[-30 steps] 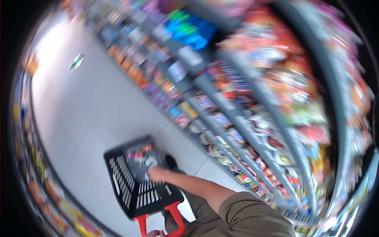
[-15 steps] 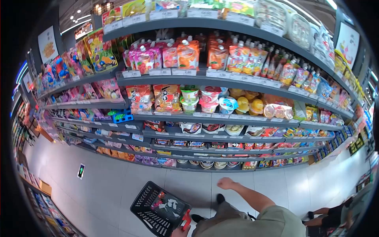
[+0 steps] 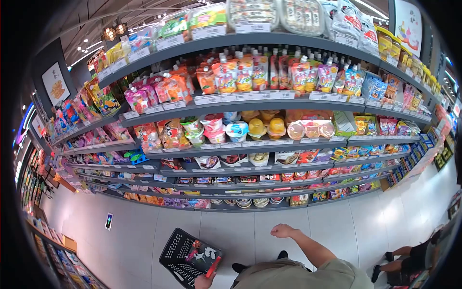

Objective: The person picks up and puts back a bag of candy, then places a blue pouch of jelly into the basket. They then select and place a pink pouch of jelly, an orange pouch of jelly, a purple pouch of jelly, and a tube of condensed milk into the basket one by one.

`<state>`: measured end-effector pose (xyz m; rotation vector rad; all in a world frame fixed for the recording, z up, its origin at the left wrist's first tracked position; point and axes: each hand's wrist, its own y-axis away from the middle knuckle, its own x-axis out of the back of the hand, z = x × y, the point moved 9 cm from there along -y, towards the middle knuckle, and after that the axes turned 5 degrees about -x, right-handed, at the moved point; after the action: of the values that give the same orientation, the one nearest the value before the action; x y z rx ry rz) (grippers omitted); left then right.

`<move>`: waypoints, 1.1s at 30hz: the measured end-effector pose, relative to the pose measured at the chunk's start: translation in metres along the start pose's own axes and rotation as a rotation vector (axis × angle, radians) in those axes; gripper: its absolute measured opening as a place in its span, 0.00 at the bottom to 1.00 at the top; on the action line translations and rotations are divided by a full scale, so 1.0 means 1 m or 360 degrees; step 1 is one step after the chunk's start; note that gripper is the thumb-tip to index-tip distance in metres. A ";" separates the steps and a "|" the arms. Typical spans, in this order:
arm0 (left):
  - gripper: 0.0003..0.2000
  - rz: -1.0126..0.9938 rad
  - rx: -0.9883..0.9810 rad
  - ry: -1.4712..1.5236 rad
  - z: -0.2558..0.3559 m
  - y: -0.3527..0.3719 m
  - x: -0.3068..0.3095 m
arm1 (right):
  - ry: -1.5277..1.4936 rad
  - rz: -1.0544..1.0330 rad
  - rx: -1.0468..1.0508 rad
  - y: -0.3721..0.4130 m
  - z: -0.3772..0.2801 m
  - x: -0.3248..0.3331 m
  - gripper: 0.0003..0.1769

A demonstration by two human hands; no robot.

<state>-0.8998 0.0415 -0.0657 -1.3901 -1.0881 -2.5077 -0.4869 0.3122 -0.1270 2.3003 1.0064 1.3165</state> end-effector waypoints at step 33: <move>0.27 -0.1361 0.0028 -0.0034 0.088 0.013 -0.197 | -0.0924 0.0031 0.0321 0.053 0.037 0.195 0.17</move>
<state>-0.7165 0.0341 -0.1797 -1.0783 -2.0443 -2.9668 -0.3687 0.4142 0.0059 2.6086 0.9382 0.4993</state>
